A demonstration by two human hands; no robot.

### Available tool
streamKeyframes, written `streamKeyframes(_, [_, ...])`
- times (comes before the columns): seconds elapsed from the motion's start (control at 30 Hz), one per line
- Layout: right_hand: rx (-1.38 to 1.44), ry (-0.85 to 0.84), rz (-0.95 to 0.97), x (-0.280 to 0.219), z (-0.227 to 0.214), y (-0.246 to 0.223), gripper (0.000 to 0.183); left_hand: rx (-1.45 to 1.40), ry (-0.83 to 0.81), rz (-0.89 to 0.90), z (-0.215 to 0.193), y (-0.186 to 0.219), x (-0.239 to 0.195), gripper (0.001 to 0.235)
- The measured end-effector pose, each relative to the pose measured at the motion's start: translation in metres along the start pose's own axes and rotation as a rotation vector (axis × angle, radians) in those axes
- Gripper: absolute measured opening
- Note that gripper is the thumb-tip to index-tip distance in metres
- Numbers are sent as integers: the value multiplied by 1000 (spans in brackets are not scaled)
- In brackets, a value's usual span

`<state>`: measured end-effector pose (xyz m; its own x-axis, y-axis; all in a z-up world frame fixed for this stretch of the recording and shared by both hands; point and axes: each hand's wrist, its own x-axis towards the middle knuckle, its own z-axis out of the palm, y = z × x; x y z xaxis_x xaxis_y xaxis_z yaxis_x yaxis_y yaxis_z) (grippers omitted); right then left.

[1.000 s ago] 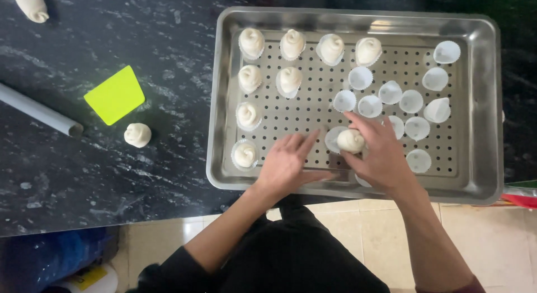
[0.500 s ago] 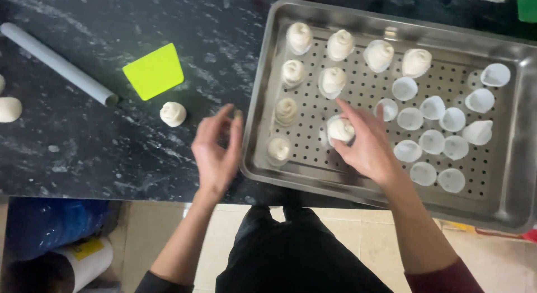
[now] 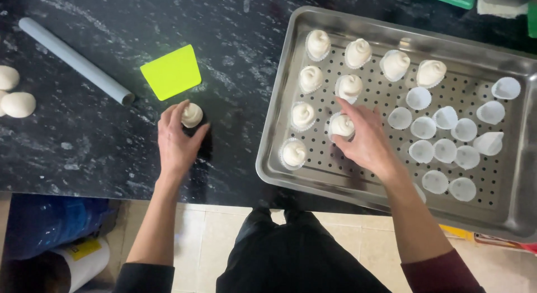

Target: The person cuts small dough pieces using a yellow scraper, rolls them into balls, and places them into paper cups on a perforated metal tray. The process is repeated continuously throughout the clip.

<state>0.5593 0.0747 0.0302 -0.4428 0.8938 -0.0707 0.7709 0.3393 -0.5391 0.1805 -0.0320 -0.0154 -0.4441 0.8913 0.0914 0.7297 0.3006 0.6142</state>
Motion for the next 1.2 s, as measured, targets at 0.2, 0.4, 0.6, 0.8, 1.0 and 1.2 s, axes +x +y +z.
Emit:
streamKeyframes(0.2, [108, 164, -117, -19, 8, 37, 71, 13, -41, 97, -3, -22, 18, 63])
streamKeyframes(0.4, [-337, 666, -145, -51, -13, 152, 29, -91, -8, 166, -13, 48, 5, 54])
streamKeyframes(0.6, [-493, 578, -121, -48, -2, 180, 38, -394, -23, 280, 9, 143, -8, 59])
streamKeyframes(0.8, [-487, 394, 53, -78, 1, 134, 10, -673, -336, 292, 66, 218, -51, 48])
streamKeyframes(1.0, [212, 91, 183, -125, -50, 42, 80, -564, -563, 387, 133, 242, -90, 48])
streamKeyframes(1.2, [375, 284, 253, -133, -45, 49, 78, -435, -631, 540, 137, 285, -98, 49])
